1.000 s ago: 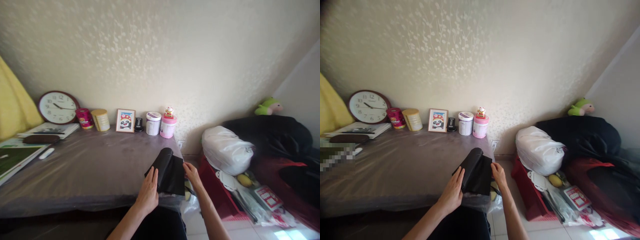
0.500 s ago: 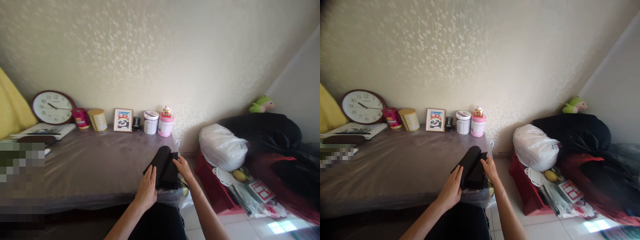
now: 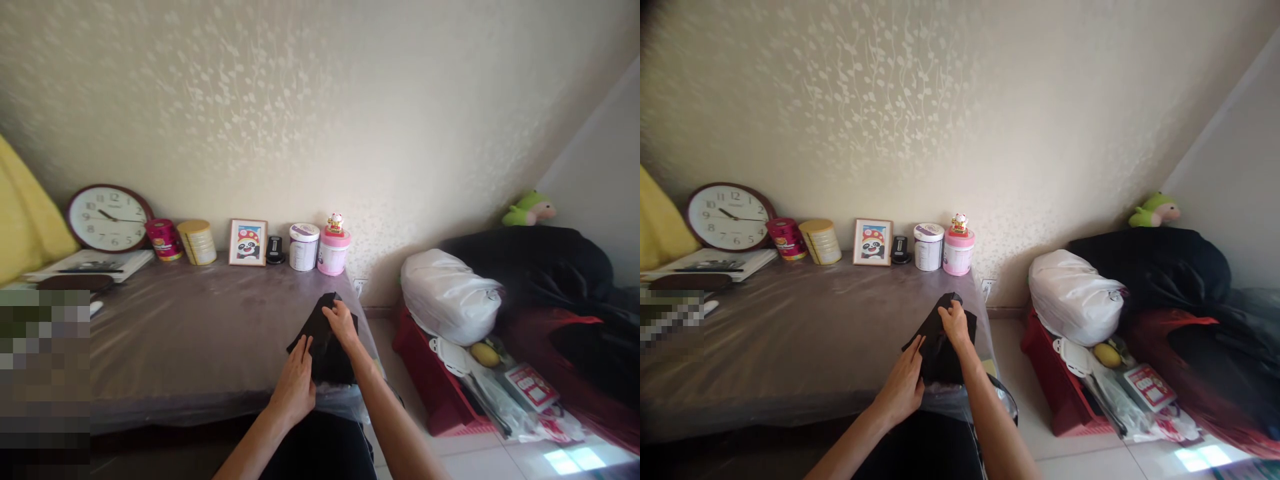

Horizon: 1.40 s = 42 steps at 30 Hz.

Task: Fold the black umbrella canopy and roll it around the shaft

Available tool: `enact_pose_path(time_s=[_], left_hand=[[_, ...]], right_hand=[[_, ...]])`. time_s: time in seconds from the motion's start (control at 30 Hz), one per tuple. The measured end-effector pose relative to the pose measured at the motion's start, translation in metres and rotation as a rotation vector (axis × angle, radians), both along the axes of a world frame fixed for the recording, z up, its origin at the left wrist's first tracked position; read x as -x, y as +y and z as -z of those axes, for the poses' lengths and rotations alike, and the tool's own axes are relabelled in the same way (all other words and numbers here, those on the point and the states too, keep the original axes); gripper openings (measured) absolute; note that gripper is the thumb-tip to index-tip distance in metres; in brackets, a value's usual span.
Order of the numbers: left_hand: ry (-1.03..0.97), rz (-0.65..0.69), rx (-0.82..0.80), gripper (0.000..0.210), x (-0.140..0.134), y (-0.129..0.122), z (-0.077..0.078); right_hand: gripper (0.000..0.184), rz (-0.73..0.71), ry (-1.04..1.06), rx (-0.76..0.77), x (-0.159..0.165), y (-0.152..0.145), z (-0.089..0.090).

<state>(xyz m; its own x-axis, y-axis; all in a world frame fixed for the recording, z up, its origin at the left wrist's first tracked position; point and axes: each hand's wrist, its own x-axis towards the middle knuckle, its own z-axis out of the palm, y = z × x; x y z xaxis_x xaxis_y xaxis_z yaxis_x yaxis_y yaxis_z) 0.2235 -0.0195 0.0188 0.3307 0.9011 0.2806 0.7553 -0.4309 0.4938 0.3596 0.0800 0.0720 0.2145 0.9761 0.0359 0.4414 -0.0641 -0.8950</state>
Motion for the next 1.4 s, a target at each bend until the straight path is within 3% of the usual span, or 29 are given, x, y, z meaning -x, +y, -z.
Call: enact_pose_path(time_s=[0.13, 0.27, 0.47, 0.6, 0.73, 0.93, 1.17, 1.27, 1.4], left_hand=[[-0.013, -0.002, -0.001, 0.068, 0.001, 0.001, 0.000], [-0.052, -0.022, 0.023, 0.071, 0.002, 0.001, 0.002], [-0.166, -0.032, 0.051, 0.086, 0.007, -0.008, -0.006], [-0.044, -0.014, 0.077, 0.085, 0.011, -0.010, -0.011], [0.045, -0.043, 0.046, 0.076, 0.012, -0.008, 0.004], [0.050, -0.069, 0.018, 0.072, 0.007, -0.006, 0.029], [0.086, -0.053, 0.102, 0.068, 0.011, -0.001, 0.037], [0.090, -0.047, 0.132, 0.071, 0.014, 0.002, 0.039], [0.098, -0.040, 0.165, 0.076, 0.012, 0.004, 0.041]], right_hand=[[0.043, 0.001, -0.208, 0.009, 0.007, 0.006, 0.007], [0.042, -0.052, -0.405, 0.019, 0.013, 0.004, 0.001], [0.033, -0.095, -0.550, 0.021, 0.026, -0.004, -0.009], [0.023, -0.141, -0.589, 0.025, 0.035, -0.011, -0.009], [0.022, -0.198, -0.510, -0.038, 0.034, -0.024, -0.011], [0.025, -0.201, -0.525, -0.369, 0.014, -0.038, 0.003], [0.028, -0.211, -0.629, -0.368, 0.003, 0.008, 0.027], [0.029, -0.135, -0.669, -0.331, -0.004, 0.031, 0.026], [0.038, 0.169, -0.634, -0.338, -0.013, 0.032, 0.027]])
